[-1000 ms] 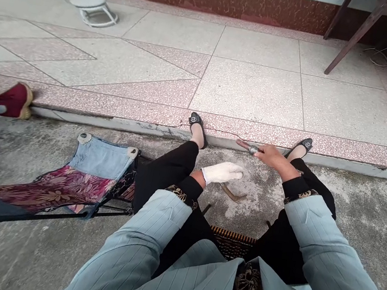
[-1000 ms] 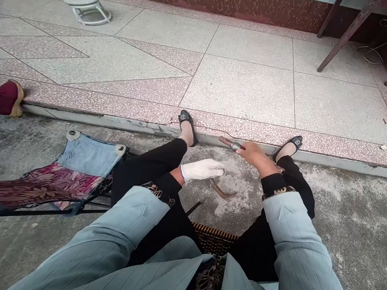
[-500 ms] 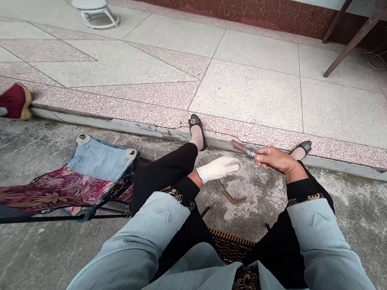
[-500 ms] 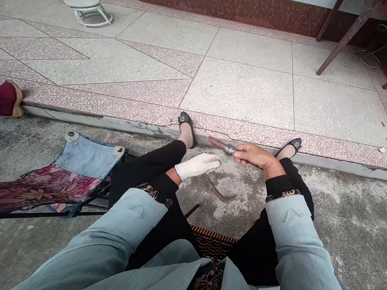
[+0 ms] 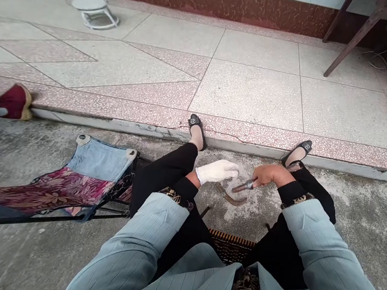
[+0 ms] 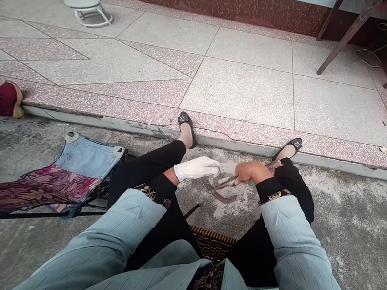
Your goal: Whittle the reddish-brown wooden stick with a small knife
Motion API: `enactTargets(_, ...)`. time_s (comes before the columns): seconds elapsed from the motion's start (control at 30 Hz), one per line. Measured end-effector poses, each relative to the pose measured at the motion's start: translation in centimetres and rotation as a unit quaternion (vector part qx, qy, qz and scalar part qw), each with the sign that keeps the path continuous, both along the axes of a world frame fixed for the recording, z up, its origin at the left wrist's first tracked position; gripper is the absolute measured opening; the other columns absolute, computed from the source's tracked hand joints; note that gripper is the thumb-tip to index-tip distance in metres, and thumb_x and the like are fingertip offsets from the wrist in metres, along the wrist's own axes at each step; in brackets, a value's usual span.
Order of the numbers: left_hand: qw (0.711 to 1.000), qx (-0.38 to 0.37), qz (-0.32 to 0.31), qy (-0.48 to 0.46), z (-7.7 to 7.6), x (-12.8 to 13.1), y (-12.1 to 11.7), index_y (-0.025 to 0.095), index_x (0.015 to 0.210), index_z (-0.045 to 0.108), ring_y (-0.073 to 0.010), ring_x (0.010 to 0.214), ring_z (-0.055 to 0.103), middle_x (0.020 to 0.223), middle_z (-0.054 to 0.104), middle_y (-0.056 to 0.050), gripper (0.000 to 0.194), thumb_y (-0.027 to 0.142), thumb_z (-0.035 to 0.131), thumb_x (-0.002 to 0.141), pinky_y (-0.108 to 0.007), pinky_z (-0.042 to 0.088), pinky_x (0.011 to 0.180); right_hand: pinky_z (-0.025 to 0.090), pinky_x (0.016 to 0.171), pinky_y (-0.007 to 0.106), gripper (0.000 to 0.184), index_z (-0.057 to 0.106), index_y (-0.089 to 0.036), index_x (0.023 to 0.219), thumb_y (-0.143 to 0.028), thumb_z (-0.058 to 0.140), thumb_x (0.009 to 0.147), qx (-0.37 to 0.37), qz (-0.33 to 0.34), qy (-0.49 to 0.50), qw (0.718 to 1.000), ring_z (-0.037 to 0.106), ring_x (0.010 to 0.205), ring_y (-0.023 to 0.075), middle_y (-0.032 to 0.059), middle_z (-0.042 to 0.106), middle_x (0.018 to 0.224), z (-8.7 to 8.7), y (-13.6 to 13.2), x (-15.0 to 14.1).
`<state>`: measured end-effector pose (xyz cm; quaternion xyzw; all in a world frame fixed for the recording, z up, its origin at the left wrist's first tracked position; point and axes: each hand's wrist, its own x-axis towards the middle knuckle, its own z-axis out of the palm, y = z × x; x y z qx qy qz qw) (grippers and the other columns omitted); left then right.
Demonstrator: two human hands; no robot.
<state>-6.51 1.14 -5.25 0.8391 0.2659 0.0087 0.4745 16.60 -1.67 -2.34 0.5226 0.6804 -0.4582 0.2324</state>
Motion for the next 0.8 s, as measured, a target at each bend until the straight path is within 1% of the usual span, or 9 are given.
enactTargets(0.07,1.000,-0.011,0.023,-0.010,0.0,0.0,0.0,0.015,0.087,0.063,-0.0125,0.067,0.051,0.076,0.061,-0.001,0.037,0.048,0.047,0.094,-0.023,0.037,0.064,0.042,0.060,0.025,0.023,0.074,-0.016,0.083,-0.038,0.075,0.079,-0.076,0.020,0.106,0.991,0.056,0.059,0.0117,0.0013,0.064,0.066,0.4,-0.3,0.5)
enactTargets(0.1,0.998,-0.031,0.046,-0.017,0.1,0.1,0.0,0.015,0.087,0.062,-0.0123,0.065,0.050,0.075,0.060,-0.001,0.037,0.048,0.047,0.094,-0.023,0.037,0.062,0.043,0.059,0.024,0.029,0.073,-0.015,0.093,-0.041,0.072,0.081,-0.105,0.010,0.207,0.973,0.054,0.059,0.0100,0.0001,0.064,0.070,0.7,-0.2,1.1)
enactTargets(0.17,0.991,-0.078,0.101,-0.034,0.2,0.3,-0.1,0.015,0.087,0.060,-0.0114,0.059,0.047,0.071,0.058,-0.001,0.037,0.049,0.046,0.093,-0.023,0.037,0.058,0.042,0.057,0.023,0.040,0.069,-0.013,0.099,-0.049,0.069,0.082,-0.045,-0.111,0.382,0.917,0.051,0.059,0.0081,-0.0007,0.063,0.074,1.0,0.1,2.5)
enactTargets(0.23,0.985,-0.107,0.128,-0.047,0.3,0.6,-0.3,0.015,0.086,0.058,-0.0104,0.056,0.044,0.067,0.053,0.000,0.037,0.050,0.045,0.094,-0.023,0.036,0.054,0.037,0.054,0.023,0.038,0.066,-0.011,0.089,-0.048,0.071,0.080,0.022,-0.208,0.411,0.887,0.045,0.054,0.0068,-0.0023,0.057,0.066,0.9,0.5,3.6)
enactTargets(0.3,0.985,-0.124,0.112,-0.051,0.3,0.9,-0.6,0.015,0.086,0.058,-0.0097,0.056,0.043,0.066,0.050,0.001,0.038,0.050,0.046,0.094,-0.022,0.035,0.053,0.035,0.052,0.023,0.036,0.060,-0.012,0.077,-0.047,0.071,0.081,0.060,-0.256,0.394,0.880,0.043,0.051,0.0066,-0.0027,0.052,0.060,0.5,0.8,4.2)
enactTargets(0.43,0.984,-0.163,0.064,-0.037,0.0,1.3,-1.0,0.015,0.084,0.060,-0.0097,0.056,0.041,0.065,0.048,0.002,0.042,0.053,0.046,0.093,-0.022,0.033,0.051,0.036,0.053,0.024,0.029,0.055,-0.015,0.074,-0.040,0.060,0.090,0.115,-0.286,0.303,0.902,0.043,0.052,0.0078,-0.0006,0.052,0.063,-0.2,1.1,3.8)
enactTargets(0.57,0.993,-0.112,0.029,-0.021,-0.1,1.3,-1.1,0.015,0.082,0.062,-0.0104,0.057,0.044,0.065,0.051,0.001,0.038,0.050,0.049,0.092,-0.023,0.034,0.056,0.037,0.057,0.028,0.027,0.052,-0.017,0.069,-0.031,0.059,0.092,0.166,-0.293,0.197,0.921,0.045,0.054,0.0106,0.0020,0.051,0.062,-0.7,1.6,3.2)
enactTargets(0.7,0.997,-0.073,0.031,-0.016,0.3,1.4,-1.2,0.017,0.073,0.063,-0.0138,0.066,0.052,0.066,0.056,-0.001,0.031,0.045,0.059,0.086,-0.024,0.037,0.064,0.035,0.060,0.031,0.028,0.051,-0.018,0.067,-0.032,0.066,0.086,0.207,-0.198,0.022,0.958,0.051,0.065,0.0168,0.0080,0.055,0.069,-1.4,1.6,2.1)
enactTargets(0.8,0.995,-0.070,0.062,-0.020,0.7,1.4,-1.3,0.018,0.074,0.065,-0.0154,0.073,0.056,0.069,0.059,-0.001,0.026,0.041,0.059,0.086,-0.024,0.038,0.068,0.036,0.060,0.032,0.027,0.055,-0.017,0.065,-0.031,0.071,0.081,0.173,-0.099,-0.051,0.979,0.055,0.067,0.0193,0.0096,0.057,0.068,-2.1,0.9,0.8)
